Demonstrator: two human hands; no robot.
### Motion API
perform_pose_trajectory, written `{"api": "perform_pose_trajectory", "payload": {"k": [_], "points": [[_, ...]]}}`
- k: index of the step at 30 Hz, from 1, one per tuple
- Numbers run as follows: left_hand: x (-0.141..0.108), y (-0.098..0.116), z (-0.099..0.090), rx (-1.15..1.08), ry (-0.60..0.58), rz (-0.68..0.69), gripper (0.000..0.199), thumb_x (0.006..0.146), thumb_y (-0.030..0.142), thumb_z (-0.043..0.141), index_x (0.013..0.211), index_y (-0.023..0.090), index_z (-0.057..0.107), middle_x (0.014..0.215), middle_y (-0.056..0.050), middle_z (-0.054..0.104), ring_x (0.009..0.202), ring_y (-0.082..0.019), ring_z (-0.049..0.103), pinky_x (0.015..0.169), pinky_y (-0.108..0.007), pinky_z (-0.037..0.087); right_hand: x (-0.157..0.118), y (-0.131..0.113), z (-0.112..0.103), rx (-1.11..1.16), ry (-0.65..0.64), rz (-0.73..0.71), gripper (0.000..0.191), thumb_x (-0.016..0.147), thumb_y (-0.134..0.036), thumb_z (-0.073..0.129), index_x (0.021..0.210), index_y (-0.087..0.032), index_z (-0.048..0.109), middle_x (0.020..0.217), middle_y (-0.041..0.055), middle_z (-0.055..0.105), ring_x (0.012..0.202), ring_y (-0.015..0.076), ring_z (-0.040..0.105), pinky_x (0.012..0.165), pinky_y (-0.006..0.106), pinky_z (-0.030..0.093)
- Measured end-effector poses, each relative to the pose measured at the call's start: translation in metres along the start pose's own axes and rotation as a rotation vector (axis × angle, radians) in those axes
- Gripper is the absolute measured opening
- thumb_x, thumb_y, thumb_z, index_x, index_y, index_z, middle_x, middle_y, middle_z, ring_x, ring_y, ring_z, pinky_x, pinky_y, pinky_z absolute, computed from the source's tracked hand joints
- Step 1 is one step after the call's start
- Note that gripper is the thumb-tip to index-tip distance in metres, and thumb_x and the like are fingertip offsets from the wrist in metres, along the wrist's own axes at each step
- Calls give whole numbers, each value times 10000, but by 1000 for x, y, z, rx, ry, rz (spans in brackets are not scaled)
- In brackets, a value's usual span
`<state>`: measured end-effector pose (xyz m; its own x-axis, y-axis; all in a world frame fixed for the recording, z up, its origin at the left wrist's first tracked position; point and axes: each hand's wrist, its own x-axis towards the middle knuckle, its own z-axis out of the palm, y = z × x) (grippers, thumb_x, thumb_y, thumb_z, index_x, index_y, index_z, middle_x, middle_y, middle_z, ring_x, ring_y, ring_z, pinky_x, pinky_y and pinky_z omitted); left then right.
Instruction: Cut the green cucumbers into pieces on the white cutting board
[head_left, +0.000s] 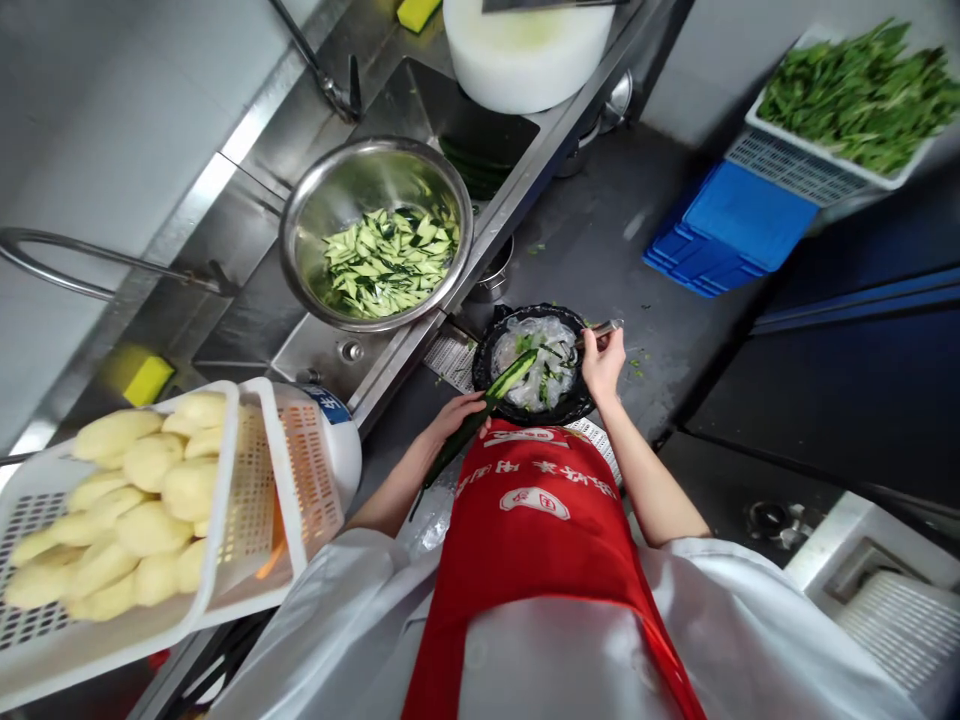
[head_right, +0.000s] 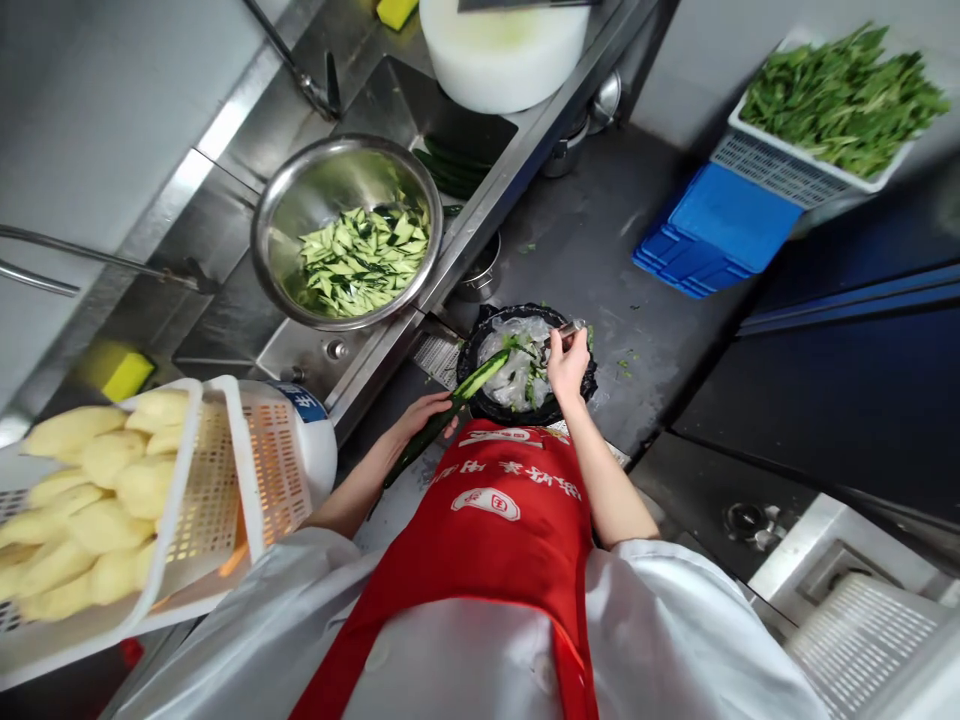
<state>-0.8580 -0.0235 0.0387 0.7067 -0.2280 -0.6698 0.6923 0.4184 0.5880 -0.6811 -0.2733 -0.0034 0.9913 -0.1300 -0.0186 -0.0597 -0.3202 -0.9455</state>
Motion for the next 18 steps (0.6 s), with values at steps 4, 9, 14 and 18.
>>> {"api": "perform_pose_trajectory", "payload": {"k": [4,9,14,18], "points": [[11,3,-7,-21,24,22,473,793,312,681,1172,45,584,792,-125,712,533,-167,650,447,-220,439,-20,-41,4,180,-68,71,355,847,-548,589,1022,-246,526,926,48,687,786,186,668,732,350,567],[20,7,-4,-94,65,23,470,820,246,600,1242,55,526,913,-148,716,601,-191,676,423,-232,452,-54,-72,28,418,-385,233,385,782,-562,676,969,-257,535,894,18,714,675,154,663,605,294,561],[18,15,-6,-64,45,4,447,857,274,572,1242,54,516,818,-108,708,495,-133,606,395,-208,409,-54,-47,45,436,-416,282,412,744,-569,698,940,-245,538,858,8,712,633,136,641,580,282,559],[6,16,-8,-25,51,-4,456,870,320,564,1234,52,510,779,-81,700,421,-117,569,369,-207,375,-3,0,33,286,-149,244,428,755,-604,627,936,-239,495,869,14,692,669,140,641,618,297,562]]}}
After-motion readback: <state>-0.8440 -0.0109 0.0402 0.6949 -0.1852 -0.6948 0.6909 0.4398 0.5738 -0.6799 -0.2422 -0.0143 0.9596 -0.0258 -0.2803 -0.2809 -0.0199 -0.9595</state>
